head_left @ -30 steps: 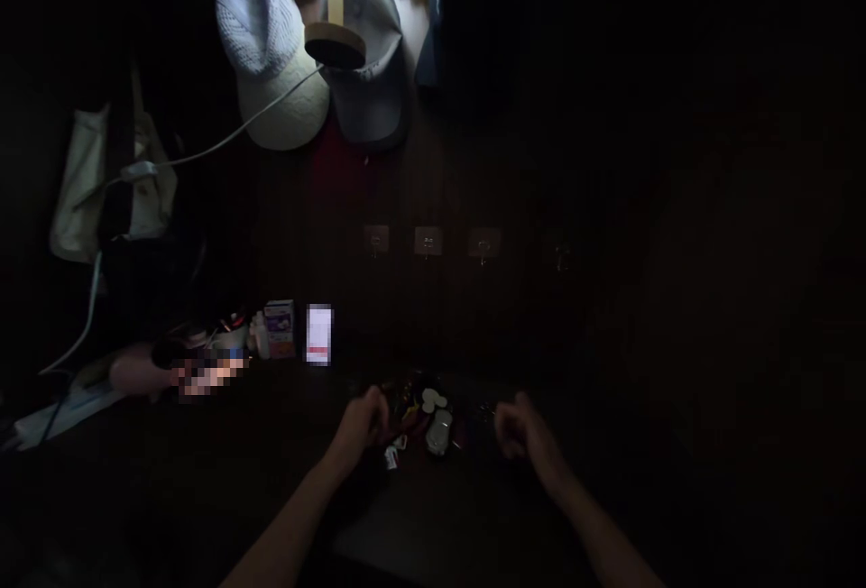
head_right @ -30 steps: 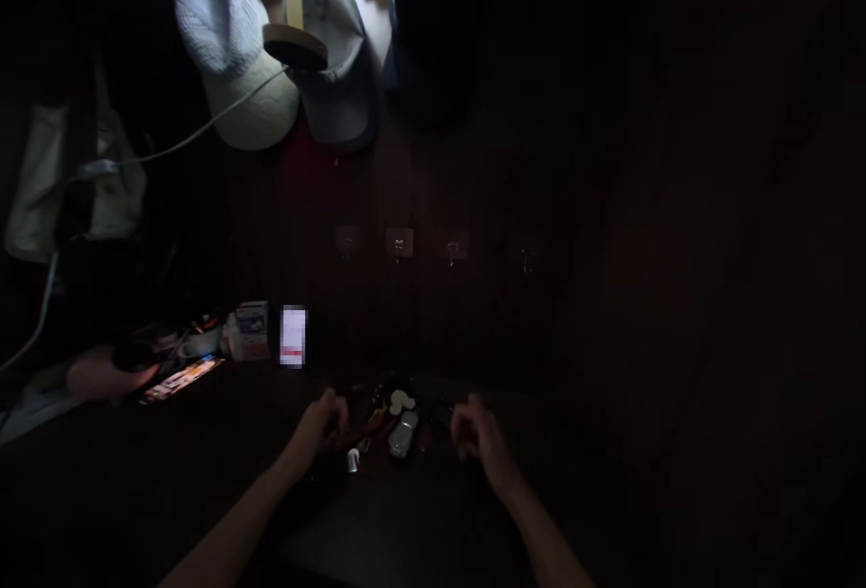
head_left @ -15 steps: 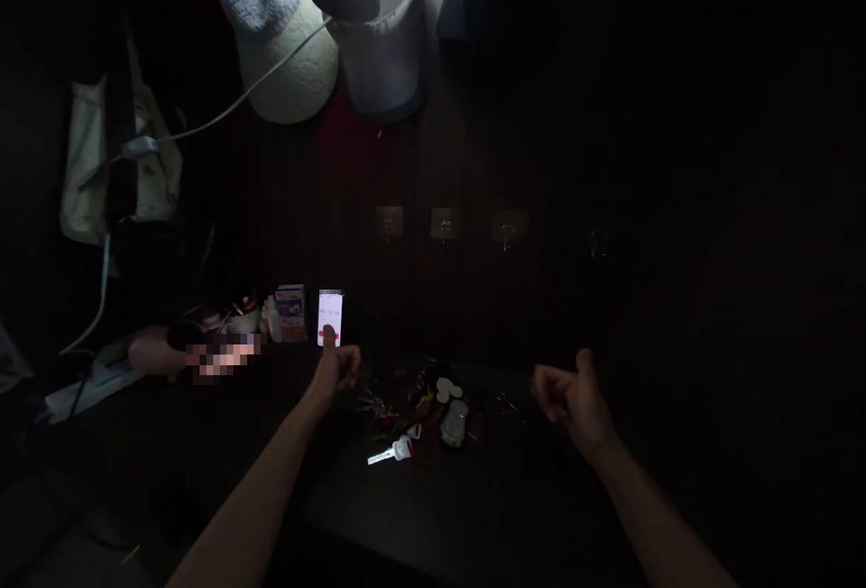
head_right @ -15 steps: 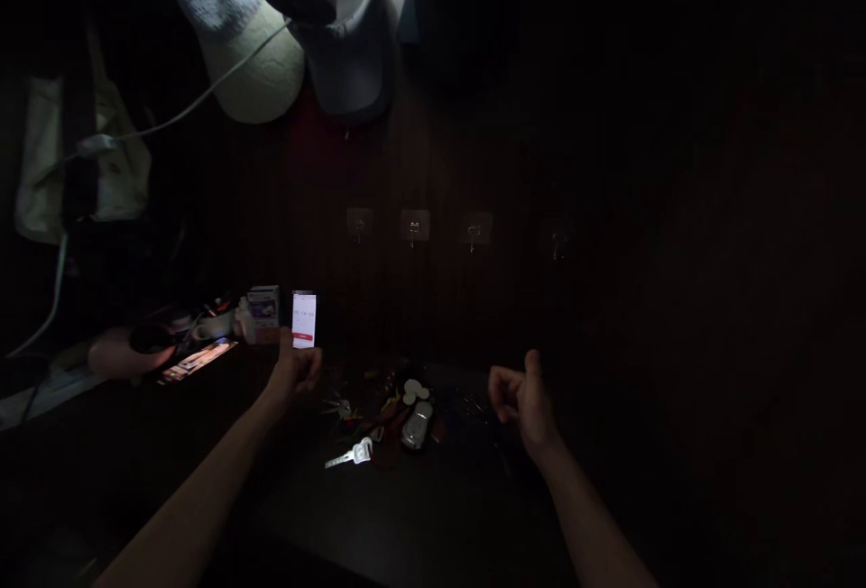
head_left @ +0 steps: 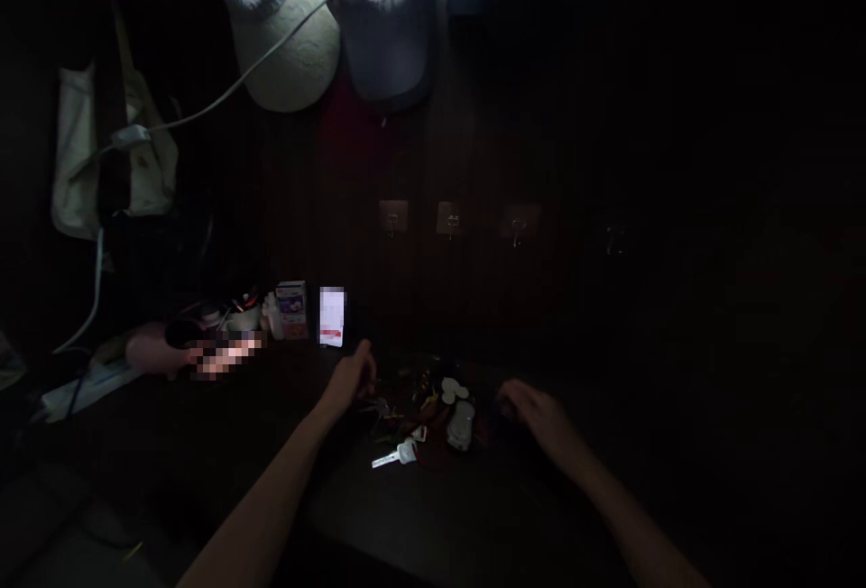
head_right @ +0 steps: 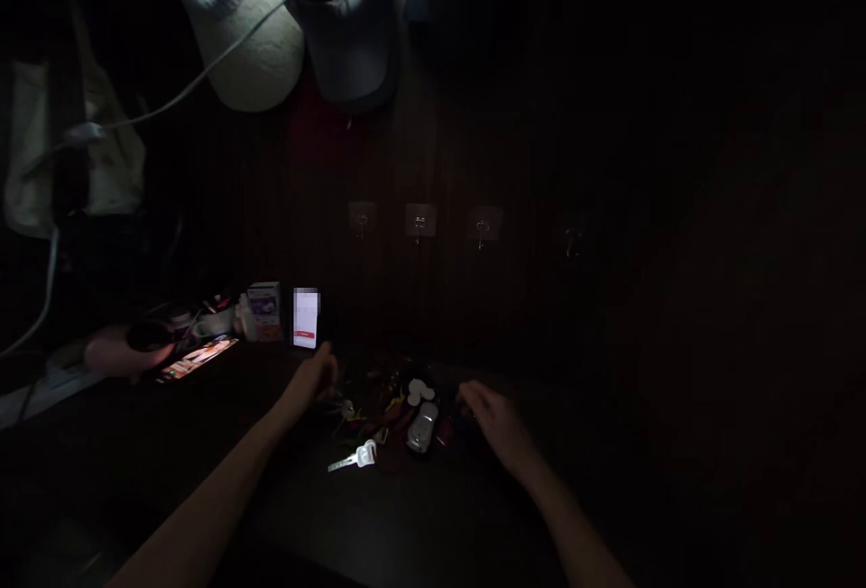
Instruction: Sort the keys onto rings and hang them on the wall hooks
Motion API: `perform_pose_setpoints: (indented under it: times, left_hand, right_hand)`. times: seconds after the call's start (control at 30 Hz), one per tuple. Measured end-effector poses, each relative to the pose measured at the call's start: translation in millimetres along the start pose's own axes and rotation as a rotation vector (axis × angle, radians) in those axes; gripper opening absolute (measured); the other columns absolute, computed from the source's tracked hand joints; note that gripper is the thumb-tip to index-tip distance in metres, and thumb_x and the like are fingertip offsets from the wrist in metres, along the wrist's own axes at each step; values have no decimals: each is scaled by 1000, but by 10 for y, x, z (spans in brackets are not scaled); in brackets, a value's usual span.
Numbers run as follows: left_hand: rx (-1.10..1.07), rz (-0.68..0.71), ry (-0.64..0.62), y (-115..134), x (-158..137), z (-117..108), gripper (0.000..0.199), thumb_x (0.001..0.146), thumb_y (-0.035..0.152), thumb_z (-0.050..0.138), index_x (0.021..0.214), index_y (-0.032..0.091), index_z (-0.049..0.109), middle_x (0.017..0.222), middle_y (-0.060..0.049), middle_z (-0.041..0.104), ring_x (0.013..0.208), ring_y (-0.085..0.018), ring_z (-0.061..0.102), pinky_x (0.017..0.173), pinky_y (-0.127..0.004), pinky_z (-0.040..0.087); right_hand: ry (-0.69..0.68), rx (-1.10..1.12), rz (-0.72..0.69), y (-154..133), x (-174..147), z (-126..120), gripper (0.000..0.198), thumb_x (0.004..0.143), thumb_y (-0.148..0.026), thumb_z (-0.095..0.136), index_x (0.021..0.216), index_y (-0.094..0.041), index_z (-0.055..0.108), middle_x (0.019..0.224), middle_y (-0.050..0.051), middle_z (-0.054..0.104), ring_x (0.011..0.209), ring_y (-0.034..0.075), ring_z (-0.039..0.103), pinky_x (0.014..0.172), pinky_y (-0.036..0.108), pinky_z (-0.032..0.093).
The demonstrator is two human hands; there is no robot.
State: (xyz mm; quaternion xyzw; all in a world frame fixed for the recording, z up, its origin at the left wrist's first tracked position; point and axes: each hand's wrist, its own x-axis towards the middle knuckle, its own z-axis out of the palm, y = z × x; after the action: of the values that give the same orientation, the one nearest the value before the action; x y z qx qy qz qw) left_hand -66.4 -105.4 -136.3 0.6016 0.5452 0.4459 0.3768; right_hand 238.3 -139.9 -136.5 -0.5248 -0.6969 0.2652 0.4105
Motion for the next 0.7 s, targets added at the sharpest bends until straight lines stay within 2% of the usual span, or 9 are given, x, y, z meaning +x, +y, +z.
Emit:
perform_pose_setpoints:
  times: [0.07, 0.1, 0.2, 0.27, 0.33, 0.43, 0.53, 0.63, 0.7]
  left_hand:
    - [155, 81, 45, -56, -12, 42, 47, 77, 58, 38, 60, 17, 54, 50, 2, 53, 46, -11, 45, 46, -23, 32]
    - [217, 133, 63, -96, -18, 60, 38, 77, 51, 44, 68, 17, 58, 57, 2, 57, 53, -12, 50, 51, -23, 36]
    - [321, 277, 99, -259, -27, 99, 23, 79, 31, 46, 91, 20, 61, 84, -2, 65, 77, -16, 59, 71, -27, 44]
    - [393, 343, 100, -369, -27, 115, 24, 79, 21, 45, 95, 20, 61, 96, -4, 64, 91, -17, 58, 82, -30, 43]
    - [481, 383, 61, -443, -30, 130, 25, 77, 15, 45, 93, 20, 63, 99, -6, 64, 97, -19, 56, 88, -33, 42]
    - [556, 399, 9, -470, -43, 156, 26, 77, 12, 45, 93, 20, 64, 99, -6, 64, 99, -20, 56, 90, -34, 41]
    - [556, 401, 9, -461, -45, 157, 27, 78, 12, 44, 94, 20, 64, 101, -6, 64, 99, -18, 56, 89, -32, 42]
    - [568, 353, 90, -469, -3, 37, 25, 81, 16, 42, 95, 19, 63, 101, -7, 65, 97, -17, 58, 87, -29, 42]
    - [633, 266, 171, -478, 53, -156, 26, 84, 22, 40, 98, 18, 62, 102, -7, 66, 96, -18, 59, 86, -28, 42]
  right_hand:
    - [49, -166, -95, 150, -28, 84, 24, 81, -42, 46, 86, -23, 61, 91, 4, 65, 86, 21, 57, 77, 34, 44]
    - [74, -232, -139, 237, -41, 122, 22, 81, -35, 45, 91, -23, 61, 97, 6, 64, 94, 22, 56, 83, 37, 42]
    - [64, -393, -225, 478, -71, 209, 33, 77, -15, 39, 101, -23, 60, 105, 7, 62, 101, 22, 53, 88, 41, 40]
    - [34, -475, -250, 570, -84, 240, 39, 75, -9, 38, 102, -23, 61, 108, 6, 61, 102, 22, 53, 87, 40, 41]
    - [25, -526, -257, 597, -88, 254, 40, 74, -7, 38, 102, -24, 62, 108, 6, 61, 101, 22, 53, 86, 40, 42]
    - [25, -553, -252, 579, -81, 254, 38, 76, -8, 38, 100, -24, 63, 107, 6, 62, 101, 22, 53, 84, 40, 42]
    - [7, -548, -251, 580, -69, 247, 37, 77, -10, 38, 101, -25, 63, 107, 6, 62, 101, 23, 53, 85, 40, 42]
    - [2, -547, -250, 615, -63, 241, 37, 78, -11, 38, 102, -24, 63, 108, 7, 62, 103, 23, 52, 85, 40, 42]
    - [2, -559, -246, 634, -61, 237, 37, 77, -12, 38, 102, -23, 63, 108, 8, 62, 103, 23, 53, 85, 40, 42]
